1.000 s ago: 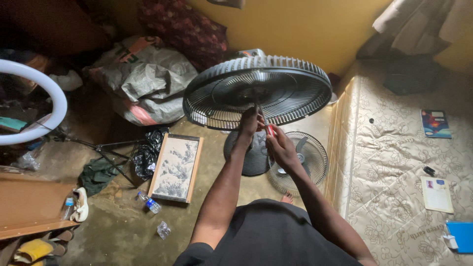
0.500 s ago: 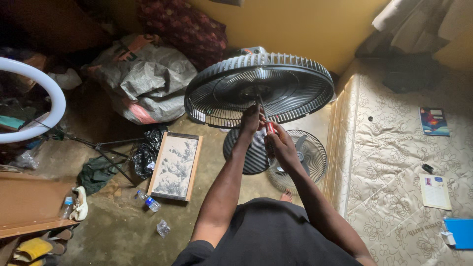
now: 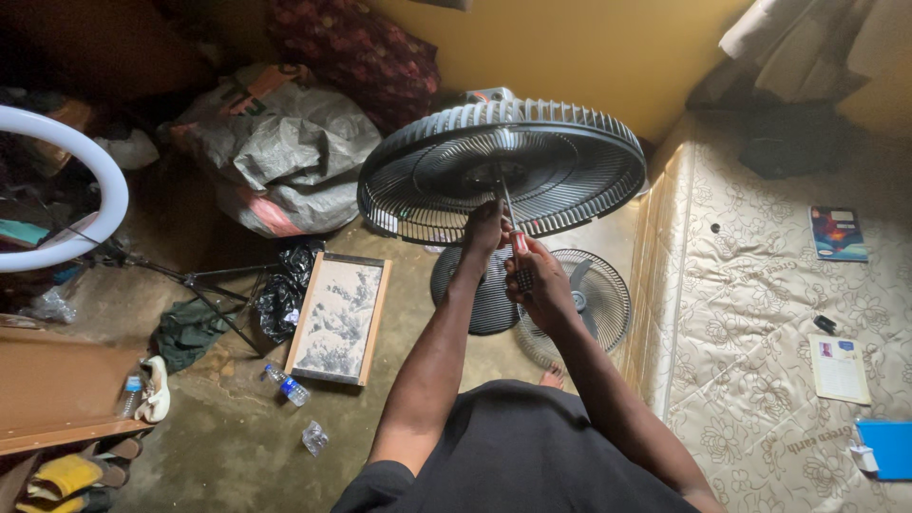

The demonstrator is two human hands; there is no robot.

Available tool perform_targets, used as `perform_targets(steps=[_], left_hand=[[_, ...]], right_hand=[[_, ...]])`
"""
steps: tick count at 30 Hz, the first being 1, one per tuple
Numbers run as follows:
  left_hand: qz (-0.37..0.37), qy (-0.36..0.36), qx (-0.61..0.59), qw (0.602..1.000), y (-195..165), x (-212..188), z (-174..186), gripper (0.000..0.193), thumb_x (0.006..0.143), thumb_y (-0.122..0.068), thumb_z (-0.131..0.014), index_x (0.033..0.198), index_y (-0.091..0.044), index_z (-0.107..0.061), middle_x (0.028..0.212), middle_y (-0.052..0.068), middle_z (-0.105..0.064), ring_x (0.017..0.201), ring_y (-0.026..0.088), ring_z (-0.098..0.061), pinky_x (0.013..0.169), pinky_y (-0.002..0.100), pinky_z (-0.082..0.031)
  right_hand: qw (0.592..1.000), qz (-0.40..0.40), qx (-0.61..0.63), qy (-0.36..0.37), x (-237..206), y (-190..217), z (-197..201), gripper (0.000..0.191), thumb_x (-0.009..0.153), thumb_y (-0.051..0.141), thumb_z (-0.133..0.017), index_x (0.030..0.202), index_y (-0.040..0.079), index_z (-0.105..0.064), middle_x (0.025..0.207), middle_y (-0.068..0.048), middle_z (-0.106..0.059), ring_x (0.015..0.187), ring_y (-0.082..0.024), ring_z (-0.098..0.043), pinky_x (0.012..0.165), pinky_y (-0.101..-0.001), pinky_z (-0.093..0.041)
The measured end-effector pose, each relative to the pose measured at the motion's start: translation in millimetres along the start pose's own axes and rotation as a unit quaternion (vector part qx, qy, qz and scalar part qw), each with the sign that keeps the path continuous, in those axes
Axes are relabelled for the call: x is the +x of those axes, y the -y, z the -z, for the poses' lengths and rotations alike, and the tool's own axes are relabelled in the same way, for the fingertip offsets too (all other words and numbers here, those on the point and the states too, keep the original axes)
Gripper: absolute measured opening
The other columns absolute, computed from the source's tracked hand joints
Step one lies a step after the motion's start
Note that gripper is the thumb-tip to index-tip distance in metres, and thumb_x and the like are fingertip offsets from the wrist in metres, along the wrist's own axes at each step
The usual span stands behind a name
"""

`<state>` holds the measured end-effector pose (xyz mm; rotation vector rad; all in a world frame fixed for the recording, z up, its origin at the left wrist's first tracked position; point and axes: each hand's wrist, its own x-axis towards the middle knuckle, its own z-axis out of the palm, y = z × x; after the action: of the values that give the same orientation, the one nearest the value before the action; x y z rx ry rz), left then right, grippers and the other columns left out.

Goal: The person services a standing fan on the floor. They use a screwdriver to loosen the rear grille nut, remove the front grille, detach the fan blades from the motor shaft, and continue unscrewing the center component while holding the fan steady.

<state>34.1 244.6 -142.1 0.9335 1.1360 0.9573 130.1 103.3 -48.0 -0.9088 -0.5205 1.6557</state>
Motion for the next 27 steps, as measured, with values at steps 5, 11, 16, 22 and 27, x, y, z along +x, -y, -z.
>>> perform_targets(steps=[5,11,16,22,27], left_hand=[[-0.001,-0.007,0.01,1.0,-1,-2,1,0.039,0.104,-0.041,-0.053,0.092,-0.008,-0.07,0.068,0.002,-0.062,0.05,0.009,-0.057,0.043,0.026,-0.045],[-0.004,-0.01,0.015,1.0,-1,1,-1,0.038,0.103,-0.041,-0.054,0.09,-0.008,-0.069,0.068,0.001,-0.063,0.049,0.01,-0.058,0.043,0.027,-0.045],[-0.018,-0.02,0.055,0.998,-2,0,-1,0.04,0.103,-0.042,-0.055,0.089,-0.009,-0.07,0.068,0.002,-0.065,0.052,0.01,-0.062,0.046,0.028,-0.049],[-0.046,-0.026,0.082,0.995,0,3,-3,0.031,0.099,-0.035,-0.057,0.089,-0.012,-0.076,0.066,0.001,-0.065,0.054,0.01,-0.061,0.046,0.028,-0.048],[-0.106,-0.031,0.11,0.988,3,6,-6,0.025,0.096,-0.028,-0.059,0.086,-0.013,-0.077,0.066,0.001,-0.069,0.059,0.01,-0.065,0.052,0.029,-0.049]], right_hand=[[1.0,0.001,-0.007,0.009,-1,2,-3,0.042,0.101,0.018,-0.05,0.142,0.007,-0.052,0.08,-0.003,-0.056,0.059,-0.011,-0.049,0.048,-0.0234,-0.041],[1.0,0.001,0.01,-0.001,0,0,-6,0.043,0.101,0.017,-0.05,0.143,0.008,-0.051,0.08,-0.003,-0.055,0.059,-0.01,-0.05,0.048,-0.0228,-0.04],[0.994,-0.016,0.105,0.029,4,-1,-3,0.04,0.101,0.019,-0.05,0.139,0.008,-0.051,0.081,-0.004,-0.055,0.062,-0.011,-0.05,0.048,-0.0217,-0.039],[0.992,-0.009,0.125,0.031,7,-11,-3,0.032,0.103,0.015,-0.05,0.133,0.006,-0.05,0.083,-0.003,-0.055,0.064,-0.012,-0.05,0.051,-0.0226,-0.039],[0.998,0.019,0.056,-0.023,10,-22,-5,0.036,0.1,0.014,-0.052,0.135,0.01,-0.053,0.08,-0.003,-0.056,0.061,-0.012,-0.051,0.051,-0.0252,-0.042]])
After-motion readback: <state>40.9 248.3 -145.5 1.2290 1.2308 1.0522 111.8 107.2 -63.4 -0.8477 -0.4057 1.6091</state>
